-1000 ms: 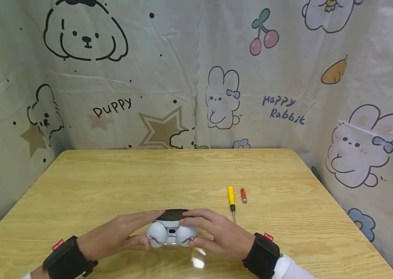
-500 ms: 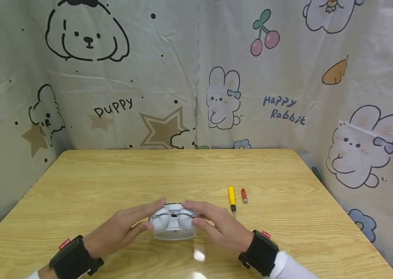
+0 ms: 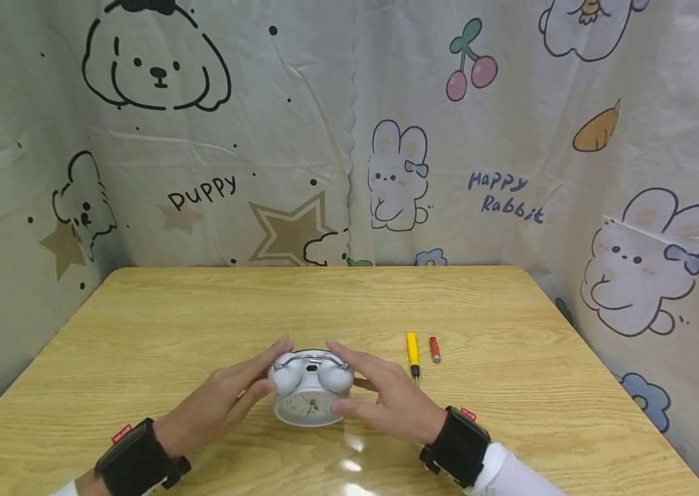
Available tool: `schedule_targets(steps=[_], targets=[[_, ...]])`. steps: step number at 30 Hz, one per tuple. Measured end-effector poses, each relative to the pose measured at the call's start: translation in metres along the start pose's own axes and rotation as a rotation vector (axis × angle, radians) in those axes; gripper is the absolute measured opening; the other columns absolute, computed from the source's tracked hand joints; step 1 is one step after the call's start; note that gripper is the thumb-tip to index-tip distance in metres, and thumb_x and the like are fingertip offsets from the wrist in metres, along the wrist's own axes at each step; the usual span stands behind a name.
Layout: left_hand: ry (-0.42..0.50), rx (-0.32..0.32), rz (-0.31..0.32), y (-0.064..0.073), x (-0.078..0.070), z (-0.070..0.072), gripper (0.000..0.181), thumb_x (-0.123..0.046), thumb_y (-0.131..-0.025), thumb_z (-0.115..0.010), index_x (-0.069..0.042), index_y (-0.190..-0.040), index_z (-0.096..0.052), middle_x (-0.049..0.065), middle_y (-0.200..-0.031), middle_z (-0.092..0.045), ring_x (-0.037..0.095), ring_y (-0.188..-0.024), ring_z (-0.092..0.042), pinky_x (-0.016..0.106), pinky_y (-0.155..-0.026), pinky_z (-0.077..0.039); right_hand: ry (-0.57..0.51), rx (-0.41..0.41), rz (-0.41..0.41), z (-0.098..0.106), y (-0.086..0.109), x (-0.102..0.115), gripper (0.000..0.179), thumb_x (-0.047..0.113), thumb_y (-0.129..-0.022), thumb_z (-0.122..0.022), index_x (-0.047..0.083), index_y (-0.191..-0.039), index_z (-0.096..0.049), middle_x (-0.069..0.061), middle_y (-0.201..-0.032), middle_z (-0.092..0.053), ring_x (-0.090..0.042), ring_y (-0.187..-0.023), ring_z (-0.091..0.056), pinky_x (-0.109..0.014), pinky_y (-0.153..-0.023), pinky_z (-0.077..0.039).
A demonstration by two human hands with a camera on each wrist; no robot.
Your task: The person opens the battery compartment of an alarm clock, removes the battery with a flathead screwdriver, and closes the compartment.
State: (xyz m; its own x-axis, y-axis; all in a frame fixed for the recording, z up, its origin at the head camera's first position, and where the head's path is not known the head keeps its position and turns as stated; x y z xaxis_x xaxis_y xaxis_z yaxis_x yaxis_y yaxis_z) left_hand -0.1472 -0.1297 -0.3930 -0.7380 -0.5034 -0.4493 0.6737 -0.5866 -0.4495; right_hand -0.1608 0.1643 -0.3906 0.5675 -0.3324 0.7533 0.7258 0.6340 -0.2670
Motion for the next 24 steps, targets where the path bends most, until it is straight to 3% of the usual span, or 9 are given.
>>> schedule_targets(steps=[4,11,18,24], targets=[[0.029,0.063,0.08,0.0012,-0.0008,-0.002,0.069,-0.029,-0.11,-0.05,-0.014,-0.167,-0.016,0.014,-0.165,-0.041,0.028,-0.144,-0.053,0.045,-0.11,-0.051,0.017,-0.001,-0.015,-0.0005,-0.0002,-0.0019,0.078,0.027,-0.102,-0.068,0.02,-0.166,-0.025,-0.016,-0.168,-0.036,-0.036,-0.142,-0.054,-0.038,-0.102,-0.058],[0.038,0.069,0.049,0.0034,-0.0005,-0.0032,0.085,-0.035,-0.104,-0.062,-0.014,-0.168,-0.01,0.018,-0.164,-0.041,0.03,-0.137,-0.06,0.04,-0.106,-0.055,0.017,0.005,-0.012,-0.0024,0.0003,-0.0043,0.08,0.027,-0.103,-0.065,0.021,-0.168,-0.018,-0.018,-0.169,-0.032,-0.039,-0.142,-0.054,-0.036,-0.099,-0.059],[-0.029,0.084,0.059,0.0058,-0.0034,-0.0025,0.083,-0.039,-0.105,-0.059,-0.015,-0.168,-0.01,0.018,-0.165,-0.04,0.032,-0.14,-0.057,0.044,-0.106,-0.054,0.068,-0.011,0.013,-0.0023,0.002,-0.0038,0.087,0.032,-0.098,-0.072,0.021,-0.167,-0.021,-0.015,-0.165,-0.041,-0.035,-0.14,-0.056,-0.038,-0.099,-0.059],[-0.038,0.11,0.073,0.0045,-0.0048,-0.0027,0.079,-0.038,-0.108,-0.053,-0.011,-0.168,-0.008,0.02,-0.166,-0.036,0.033,-0.144,-0.052,0.044,-0.107,-0.053,0.13,-0.021,0.015,-0.0016,0.0038,-0.0039,0.085,0.035,-0.1,-0.068,0.02,-0.168,-0.018,-0.015,-0.165,-0.042,-0.034,-0.138,-0.059,-0.039,-0.099,-0.059]])
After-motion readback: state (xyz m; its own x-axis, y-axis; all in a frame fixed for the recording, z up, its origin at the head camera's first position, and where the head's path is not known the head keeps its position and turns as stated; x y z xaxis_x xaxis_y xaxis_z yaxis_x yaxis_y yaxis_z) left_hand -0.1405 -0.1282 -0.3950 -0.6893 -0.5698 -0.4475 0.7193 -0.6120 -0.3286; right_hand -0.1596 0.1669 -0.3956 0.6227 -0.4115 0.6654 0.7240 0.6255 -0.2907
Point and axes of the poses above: each hand's wrist, its own y-axis away from the middle knuckle, its own z-axis out of the back of the hand, x = y × z, the point moved 1 cm from there along -y, towards the middle knuckle
